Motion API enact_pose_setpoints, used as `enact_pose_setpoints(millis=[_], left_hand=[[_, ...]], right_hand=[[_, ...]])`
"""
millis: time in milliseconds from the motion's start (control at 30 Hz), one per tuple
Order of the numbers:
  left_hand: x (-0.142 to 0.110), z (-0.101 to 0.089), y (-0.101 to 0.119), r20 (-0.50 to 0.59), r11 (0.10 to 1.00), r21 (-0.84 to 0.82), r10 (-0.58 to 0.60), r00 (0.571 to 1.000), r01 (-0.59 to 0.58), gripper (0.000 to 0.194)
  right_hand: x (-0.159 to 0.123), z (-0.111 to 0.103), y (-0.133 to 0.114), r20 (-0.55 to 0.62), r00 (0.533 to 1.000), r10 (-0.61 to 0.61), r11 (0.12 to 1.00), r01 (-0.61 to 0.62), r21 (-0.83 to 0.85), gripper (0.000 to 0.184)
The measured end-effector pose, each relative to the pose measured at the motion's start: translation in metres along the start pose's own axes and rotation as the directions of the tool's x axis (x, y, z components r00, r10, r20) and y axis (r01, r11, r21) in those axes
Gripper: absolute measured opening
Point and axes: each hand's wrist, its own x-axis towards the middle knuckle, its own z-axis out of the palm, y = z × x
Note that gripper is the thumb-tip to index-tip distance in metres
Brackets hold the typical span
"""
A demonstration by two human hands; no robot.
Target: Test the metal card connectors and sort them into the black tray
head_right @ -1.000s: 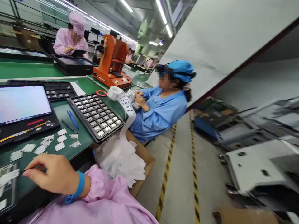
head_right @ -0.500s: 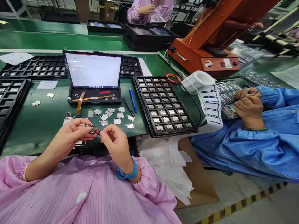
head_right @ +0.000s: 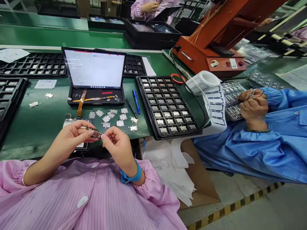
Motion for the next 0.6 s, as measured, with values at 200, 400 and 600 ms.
enact_pose_setpoints(millis=[200, 400, 600], left_hand=[[0.001, 0.0, -0.002, 0.037, 0.998, 0.053, -0.04, 0.999, 0.038, 0.035], [0.0, -0.006, -0.004, 0.082, 0.996, 0.085, -0.047, 0.996, 0.04, 0.028], [-0.002, -0.006, 0.0, 0.102, 0.993, 0.1, -0.079, 0.992, 0.068, 0.028]], right_hand=[[0.001, 0.0, 0.001, -0.019, 1.0, 0.011, 0.999, -0.01, 0.037, 0.025], [0.002, -0.006, 0.001, 0.108, 0.994, 0.024, 1.0, -0.023, -0.008, 0.024], [0.0, -0.011, 0.002, 0.171, 0.983, 0.07, 0.996, -0.057, -0.074, 0.023]])
